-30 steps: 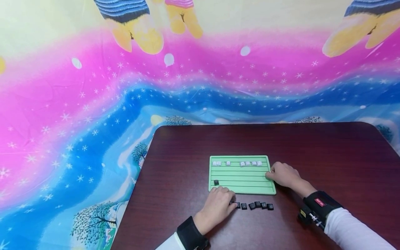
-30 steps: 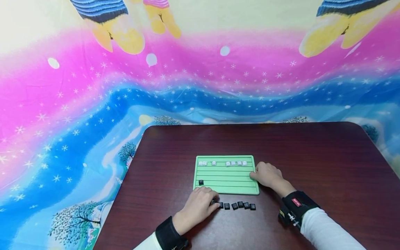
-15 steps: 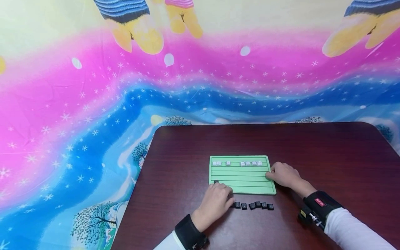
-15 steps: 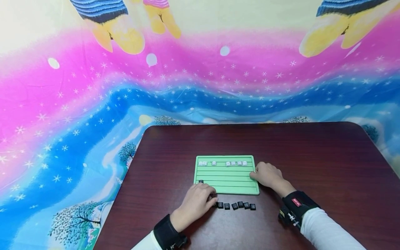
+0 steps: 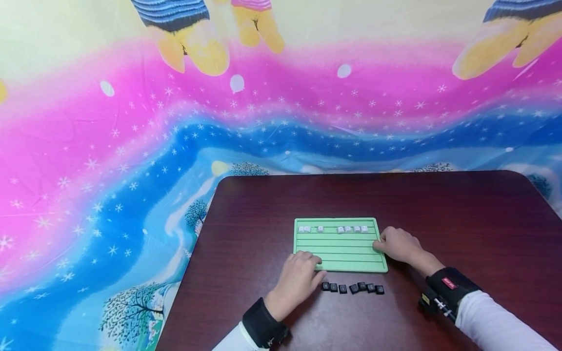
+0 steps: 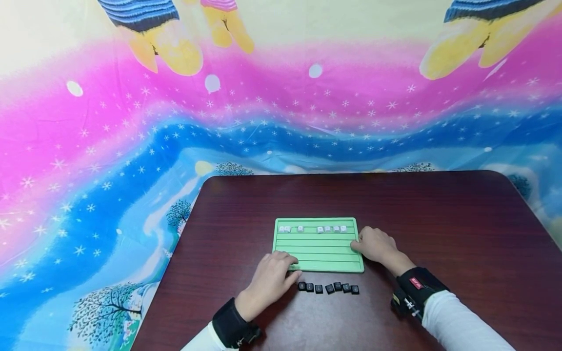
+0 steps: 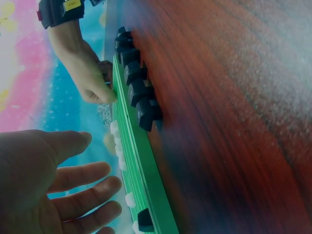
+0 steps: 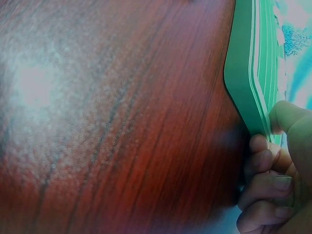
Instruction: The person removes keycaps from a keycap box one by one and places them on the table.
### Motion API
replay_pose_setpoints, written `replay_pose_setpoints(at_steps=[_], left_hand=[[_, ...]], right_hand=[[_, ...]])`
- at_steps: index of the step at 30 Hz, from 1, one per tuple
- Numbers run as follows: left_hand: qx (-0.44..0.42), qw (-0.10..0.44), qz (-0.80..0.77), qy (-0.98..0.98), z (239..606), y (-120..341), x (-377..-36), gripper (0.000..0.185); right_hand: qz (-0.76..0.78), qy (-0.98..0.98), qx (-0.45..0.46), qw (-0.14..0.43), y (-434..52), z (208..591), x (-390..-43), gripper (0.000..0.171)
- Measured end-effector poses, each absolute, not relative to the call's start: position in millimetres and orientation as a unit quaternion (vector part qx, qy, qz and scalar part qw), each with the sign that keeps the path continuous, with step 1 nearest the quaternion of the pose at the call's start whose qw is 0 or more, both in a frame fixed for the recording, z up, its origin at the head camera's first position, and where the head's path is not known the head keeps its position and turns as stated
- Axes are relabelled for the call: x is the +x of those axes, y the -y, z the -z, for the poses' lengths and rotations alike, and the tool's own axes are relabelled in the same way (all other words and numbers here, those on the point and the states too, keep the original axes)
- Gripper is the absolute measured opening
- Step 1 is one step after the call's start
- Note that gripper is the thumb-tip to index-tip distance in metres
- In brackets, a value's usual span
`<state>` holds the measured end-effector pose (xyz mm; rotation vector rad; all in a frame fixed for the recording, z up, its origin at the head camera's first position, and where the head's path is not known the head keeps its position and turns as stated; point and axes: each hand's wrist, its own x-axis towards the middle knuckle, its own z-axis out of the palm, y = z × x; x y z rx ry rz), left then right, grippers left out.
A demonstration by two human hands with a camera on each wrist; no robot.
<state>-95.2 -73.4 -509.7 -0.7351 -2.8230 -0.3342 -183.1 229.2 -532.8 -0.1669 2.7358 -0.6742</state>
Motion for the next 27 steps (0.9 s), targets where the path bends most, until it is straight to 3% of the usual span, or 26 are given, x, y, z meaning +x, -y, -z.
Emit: replay_pose_setpoints(at_steps=[27], left_hand=[[-0.205, 0.104, 0.107, 0.967, 506.1, 83.6, -109.1, 0.029]], right_hand=[[0.234, -0.958, -0.062, 0.153, -229.3, 532.5, -182.7, 0.042]])
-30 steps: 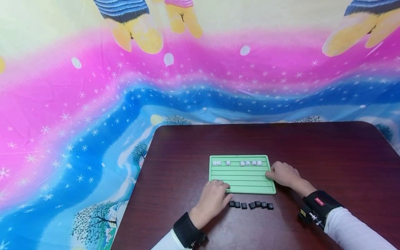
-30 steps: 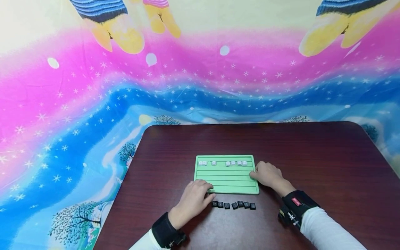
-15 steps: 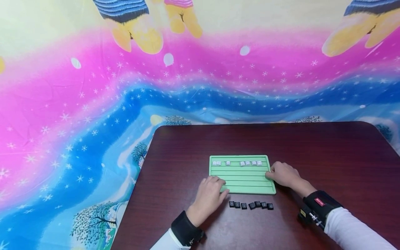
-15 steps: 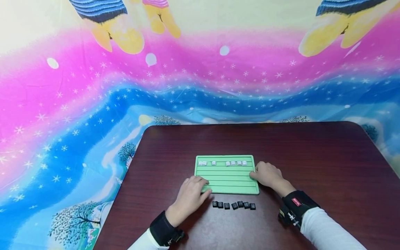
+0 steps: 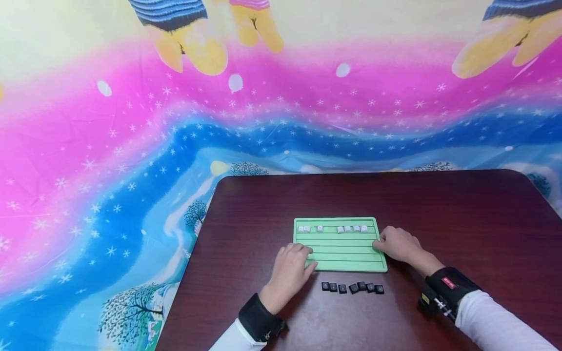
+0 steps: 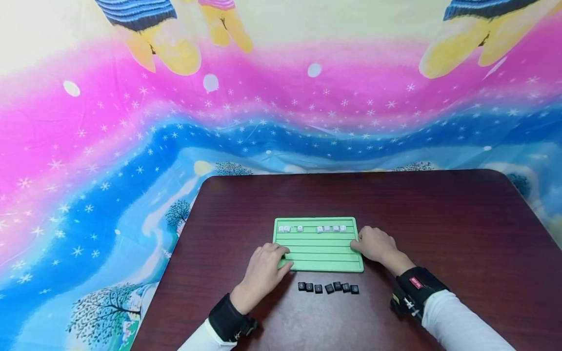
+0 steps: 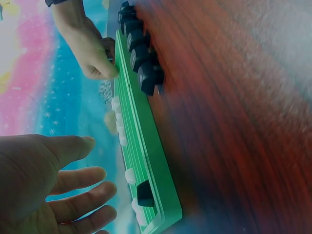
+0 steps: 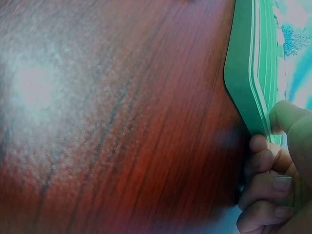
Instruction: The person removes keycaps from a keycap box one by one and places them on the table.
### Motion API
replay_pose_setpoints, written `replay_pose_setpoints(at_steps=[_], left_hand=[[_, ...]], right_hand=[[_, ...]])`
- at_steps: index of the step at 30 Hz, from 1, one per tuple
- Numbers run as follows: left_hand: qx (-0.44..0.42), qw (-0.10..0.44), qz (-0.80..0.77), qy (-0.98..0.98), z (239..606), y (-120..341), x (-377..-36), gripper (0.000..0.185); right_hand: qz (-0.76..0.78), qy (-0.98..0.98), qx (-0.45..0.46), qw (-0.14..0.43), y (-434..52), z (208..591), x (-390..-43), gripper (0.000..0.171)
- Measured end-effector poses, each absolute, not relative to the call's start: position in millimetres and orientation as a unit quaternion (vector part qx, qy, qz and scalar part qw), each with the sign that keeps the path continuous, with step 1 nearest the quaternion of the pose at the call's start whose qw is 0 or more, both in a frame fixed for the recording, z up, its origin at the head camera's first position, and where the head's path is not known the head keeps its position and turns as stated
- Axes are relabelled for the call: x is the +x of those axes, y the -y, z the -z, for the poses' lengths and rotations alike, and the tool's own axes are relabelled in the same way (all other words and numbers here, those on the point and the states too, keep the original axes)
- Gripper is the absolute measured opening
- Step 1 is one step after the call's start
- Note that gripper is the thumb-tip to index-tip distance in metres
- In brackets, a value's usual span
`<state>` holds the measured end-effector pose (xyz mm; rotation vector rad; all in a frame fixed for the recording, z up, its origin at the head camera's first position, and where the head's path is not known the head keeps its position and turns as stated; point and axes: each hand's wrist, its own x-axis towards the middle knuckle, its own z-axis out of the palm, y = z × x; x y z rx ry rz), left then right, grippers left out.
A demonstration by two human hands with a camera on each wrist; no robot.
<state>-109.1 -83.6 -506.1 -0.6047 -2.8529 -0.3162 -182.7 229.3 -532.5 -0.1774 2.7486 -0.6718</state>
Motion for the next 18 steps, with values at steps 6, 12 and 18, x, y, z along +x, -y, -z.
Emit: replay_pose_setpoints(at_steps=[6, 12, 18], left_hand=[[-0.194, 0.101, 0.105, 0.97, 506.5, 86.8, -112.4, 0.028], [-0.187, 0.095, 0.102, 0.972, 510.5, 89.6, -114.4, 0.03], [-0.184, 0.095, 0.098, 0.973, 512.6, 91.5, -117.0, 0.031]], right_hand=[[0.234, -0.958, -0.063, 0.153, -230.0, 533.2, -182.9, 0.042], [0.232, -0.958, -0.06, 0.156, -229.7, 533.9, -183.3, 0.042], [0.237, -0.957, -0.063, 0.155, -229.6, 532.7, -183.1, 0.041]])
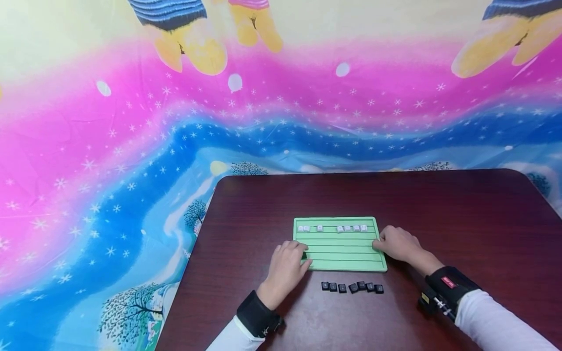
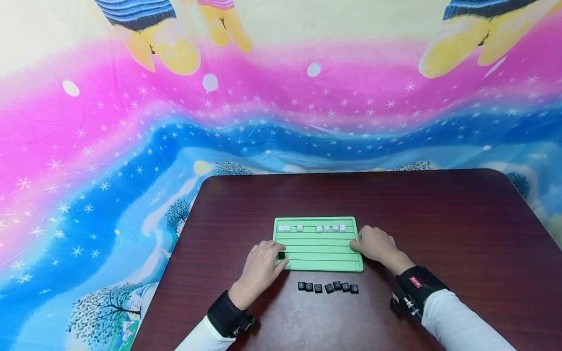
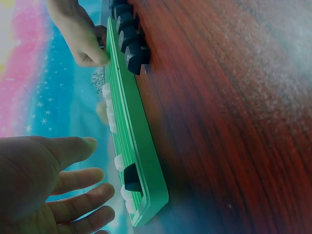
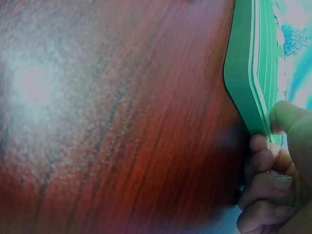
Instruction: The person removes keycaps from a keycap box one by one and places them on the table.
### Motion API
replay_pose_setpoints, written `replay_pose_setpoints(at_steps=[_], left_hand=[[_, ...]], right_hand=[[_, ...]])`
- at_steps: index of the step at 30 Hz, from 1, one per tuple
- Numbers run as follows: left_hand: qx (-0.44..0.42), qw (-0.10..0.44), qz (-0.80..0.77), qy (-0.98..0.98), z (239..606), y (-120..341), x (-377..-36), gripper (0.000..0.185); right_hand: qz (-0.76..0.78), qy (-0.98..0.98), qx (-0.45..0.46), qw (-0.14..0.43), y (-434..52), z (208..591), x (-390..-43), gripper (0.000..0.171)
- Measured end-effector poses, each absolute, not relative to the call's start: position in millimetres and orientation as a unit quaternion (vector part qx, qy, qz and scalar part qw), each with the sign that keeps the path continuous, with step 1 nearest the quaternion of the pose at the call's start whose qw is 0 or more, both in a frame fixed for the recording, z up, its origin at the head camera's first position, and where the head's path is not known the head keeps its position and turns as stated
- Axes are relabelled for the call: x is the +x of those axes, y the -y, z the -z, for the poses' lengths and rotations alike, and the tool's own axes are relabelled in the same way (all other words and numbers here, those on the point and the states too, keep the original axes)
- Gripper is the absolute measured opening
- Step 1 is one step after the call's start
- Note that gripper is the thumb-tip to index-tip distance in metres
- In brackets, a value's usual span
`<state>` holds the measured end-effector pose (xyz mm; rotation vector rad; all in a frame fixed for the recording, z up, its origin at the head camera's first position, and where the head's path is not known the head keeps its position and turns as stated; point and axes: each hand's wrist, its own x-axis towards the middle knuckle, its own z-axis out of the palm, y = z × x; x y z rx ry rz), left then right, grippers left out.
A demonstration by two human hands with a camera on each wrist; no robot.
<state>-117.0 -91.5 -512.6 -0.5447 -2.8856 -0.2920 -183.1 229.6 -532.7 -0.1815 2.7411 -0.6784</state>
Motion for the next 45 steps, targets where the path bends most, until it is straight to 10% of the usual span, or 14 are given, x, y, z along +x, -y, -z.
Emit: replay_pose_setpoints(at_steps=[45], left_hand=[[-0.182, 0.079, 0.082, 0.977, 530.3, 96.7, -127.8, 0.014]], right_hand=[[0.235, -0.957, -0.061, 0.159, -229.5, 531.6, -183.0, 0.042]])
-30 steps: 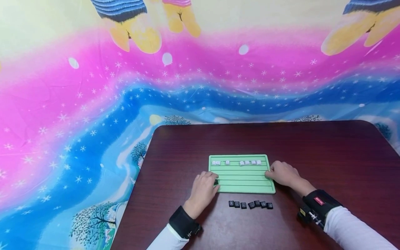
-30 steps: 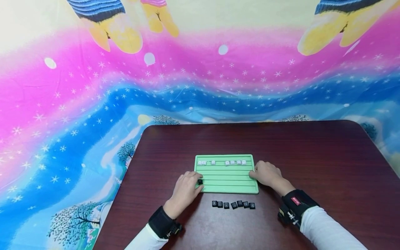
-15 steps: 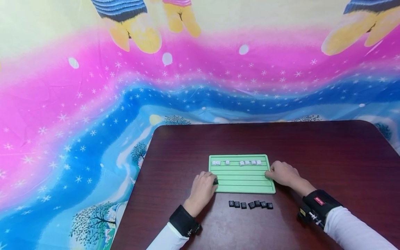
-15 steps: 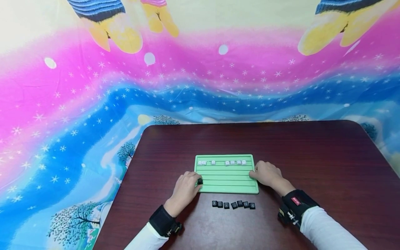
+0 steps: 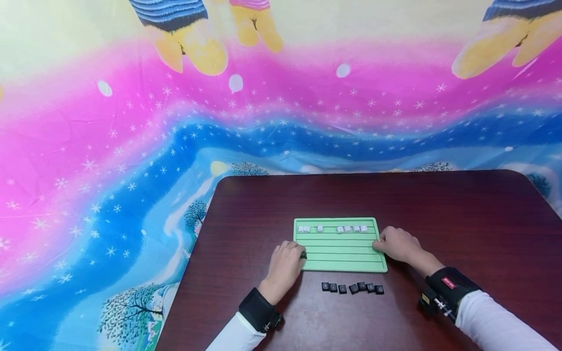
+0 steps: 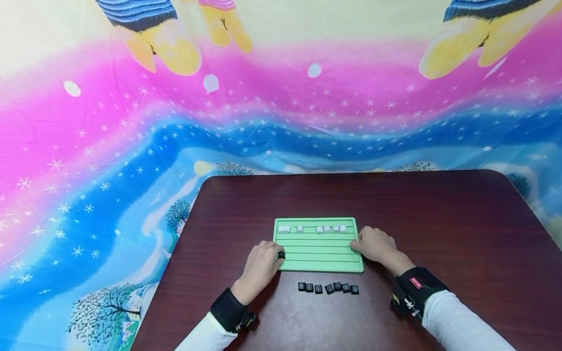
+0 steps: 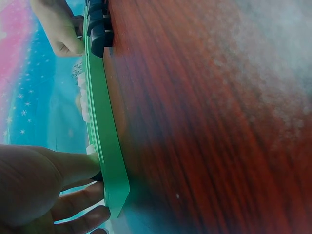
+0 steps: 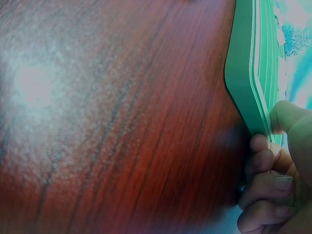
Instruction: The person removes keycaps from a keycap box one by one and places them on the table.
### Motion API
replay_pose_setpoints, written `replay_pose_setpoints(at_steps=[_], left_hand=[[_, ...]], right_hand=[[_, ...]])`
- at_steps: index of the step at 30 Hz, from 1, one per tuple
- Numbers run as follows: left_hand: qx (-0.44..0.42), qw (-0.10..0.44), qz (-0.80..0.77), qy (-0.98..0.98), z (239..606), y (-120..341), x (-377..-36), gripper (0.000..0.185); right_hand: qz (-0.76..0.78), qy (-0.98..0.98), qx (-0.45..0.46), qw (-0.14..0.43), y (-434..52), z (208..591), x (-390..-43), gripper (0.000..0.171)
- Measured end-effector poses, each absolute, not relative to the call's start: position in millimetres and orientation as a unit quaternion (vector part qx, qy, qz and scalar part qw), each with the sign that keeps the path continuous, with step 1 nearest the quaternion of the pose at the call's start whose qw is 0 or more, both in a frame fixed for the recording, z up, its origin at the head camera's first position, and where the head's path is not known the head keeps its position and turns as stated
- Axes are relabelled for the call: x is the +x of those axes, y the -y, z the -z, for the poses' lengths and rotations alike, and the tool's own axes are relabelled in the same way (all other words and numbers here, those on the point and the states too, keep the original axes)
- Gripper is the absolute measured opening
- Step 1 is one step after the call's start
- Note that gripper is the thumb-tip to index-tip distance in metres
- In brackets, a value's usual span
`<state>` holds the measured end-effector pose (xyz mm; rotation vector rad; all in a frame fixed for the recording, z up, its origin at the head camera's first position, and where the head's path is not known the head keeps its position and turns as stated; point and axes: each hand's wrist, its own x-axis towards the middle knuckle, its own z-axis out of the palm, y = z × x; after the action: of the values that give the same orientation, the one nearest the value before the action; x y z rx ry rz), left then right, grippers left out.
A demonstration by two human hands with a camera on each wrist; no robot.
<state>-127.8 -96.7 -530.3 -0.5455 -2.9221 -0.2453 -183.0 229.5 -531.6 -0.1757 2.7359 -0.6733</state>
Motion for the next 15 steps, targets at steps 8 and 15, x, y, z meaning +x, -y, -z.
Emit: replay_pose_setpoints(at_steps=[8, 15], left_hand=[[-0.179, 0.08, 0.08, 0.977, 529.9, 96.2, -127.0, 0.013], [-0.178, 0.084, 0.074, 0.978, 530.1, 96.1, -127.3, 0.013]], right_hand=[[0.236, -0.957, -0.062, 0.156, -229.8, 531.2, -182.5, 0.042], [0.238, -0.956, -0.063, 0.157, -228.9, 529.7, -181.7, 0.042]])
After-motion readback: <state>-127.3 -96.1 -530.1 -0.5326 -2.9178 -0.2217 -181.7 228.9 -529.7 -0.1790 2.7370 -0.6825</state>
